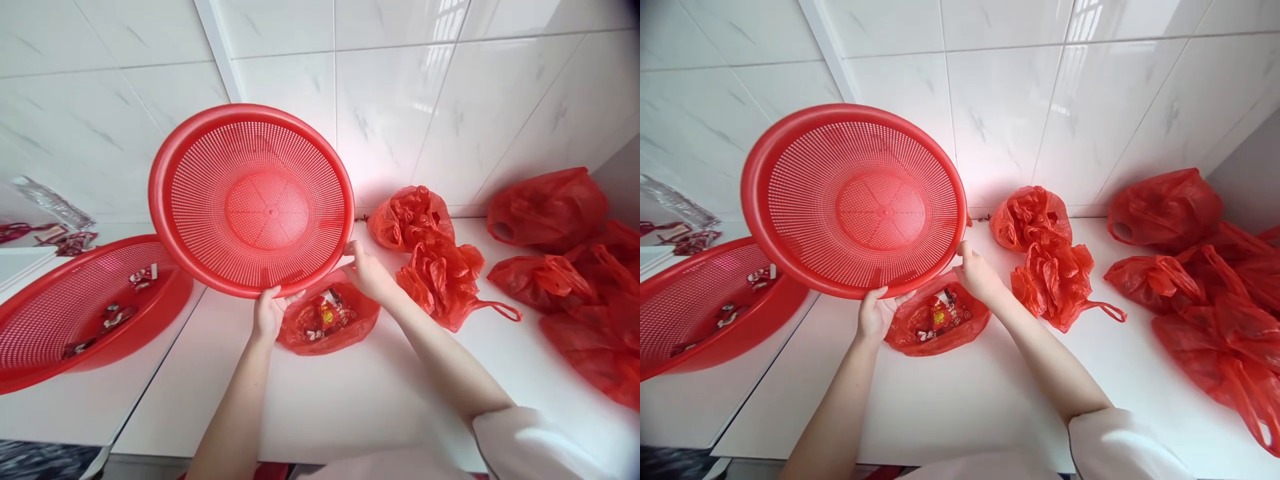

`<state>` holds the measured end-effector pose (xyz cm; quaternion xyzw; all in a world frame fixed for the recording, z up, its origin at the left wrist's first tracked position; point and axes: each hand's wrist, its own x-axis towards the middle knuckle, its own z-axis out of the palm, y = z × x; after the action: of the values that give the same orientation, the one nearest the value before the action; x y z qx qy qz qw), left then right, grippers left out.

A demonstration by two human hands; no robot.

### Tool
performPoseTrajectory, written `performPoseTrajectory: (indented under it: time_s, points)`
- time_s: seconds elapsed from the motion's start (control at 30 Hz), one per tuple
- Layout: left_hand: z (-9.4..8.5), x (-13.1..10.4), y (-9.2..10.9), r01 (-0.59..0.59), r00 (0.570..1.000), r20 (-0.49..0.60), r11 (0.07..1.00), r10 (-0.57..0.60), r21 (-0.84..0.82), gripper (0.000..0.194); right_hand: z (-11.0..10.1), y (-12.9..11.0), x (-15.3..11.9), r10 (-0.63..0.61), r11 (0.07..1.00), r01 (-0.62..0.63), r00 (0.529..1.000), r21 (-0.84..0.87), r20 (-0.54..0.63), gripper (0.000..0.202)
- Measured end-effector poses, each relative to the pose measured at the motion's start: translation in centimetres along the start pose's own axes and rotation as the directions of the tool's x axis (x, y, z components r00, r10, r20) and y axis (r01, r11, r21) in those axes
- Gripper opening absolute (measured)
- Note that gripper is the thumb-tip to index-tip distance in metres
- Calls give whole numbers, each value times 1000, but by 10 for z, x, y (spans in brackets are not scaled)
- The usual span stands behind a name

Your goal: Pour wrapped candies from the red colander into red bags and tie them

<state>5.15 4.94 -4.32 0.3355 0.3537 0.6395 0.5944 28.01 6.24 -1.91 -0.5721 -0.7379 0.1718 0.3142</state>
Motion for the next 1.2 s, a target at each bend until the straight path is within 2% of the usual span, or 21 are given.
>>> performPoseTrajectory:
  time_s: [0.07,0.1,0.17,0.23,0.3,0.37,0.4,0.47,0.5,0.53,0.6,0.63,0.7,0.83,0.9,0.97,1.1,1.2]
  points:
    - [0,-2,3,28,999,38,1000,-27,-7,28,-2,-4,-1,-58,996,61,997,64,-55,67]
    - [0,-2,4,51,996,69,999,-51,-5,28,-2,-6,-1,-81,994,85,994,65,-69,70]
    - [-4,-3,6,123,980,156,992,-126,27,29,-4,-8,-3,-114,993,117,989,27,-99,60]
    - [-11,-3,10,173,947,255,980,-194,102,38,-6,-8,-4,-132,991,134,979,4,-154,40]
    - [-19,-1,17,154,919,327,964,-220,215,52,-9,-6,-4,-154,986,166,958,31,-241,27]
    - [-27,0,29,72,926,322,928,-199,365,70,-13,-4,-2,-181,967,229,927,114,-329,24]
    - [-31,1,35,24,944,284,892,-169,451,80,-16,-3,-2,-178,952,253,914,171,-366,25]
    - [-40,3,48,-42,992,119,775,-43,630,95,-20,-3,-1,-133,913,270,906,306,-401,26]
    - [-45,4,54,-40,998,2,699,55,714,100,-22,-4,0,-99,890,261,912,375,-398,27]
    - [-51,5,59,1,980,-124,619,155,785,102,-24,-4,0,-65,867,246,919,434,-390,28]
    - [-66,5,69,161,879,-350,490,324,857,101,-27,-5,-1,-9,832,218,925,511,-379,31]
    - [-74,4,74,244,827,-427,450,366,859,98,-28,-5,-1,12,822,208,925,531,-381,31]
    - [-89,2,82,361,741,-515,391,431,847,91,-30,-5,-2,40,816,196,920,544,-391,31]
    - [-106,-2,92,456,606,-564,337,560,824,77,-36,-6,-3,58,816,188,914,547,-401,32]
    - [-108,-2,93,475,580,-590,355,561,805,76,-37,-6,-3,58,807,195,913,557,-403,32]
    - [-108,0,92,481,585,-606,370,540,794,73,-37,-6,-3,53,796,206,913,569,-405,32]
    - [-107,2,87,429,646,-559,358,520,829,57,-32,-9,-3,44,776,212,921,594,-387,31]
    - [-105,4,84,390,686,-519,344,510,854,57,-27,-16,-6,15,731,212,945,649,-326,31]
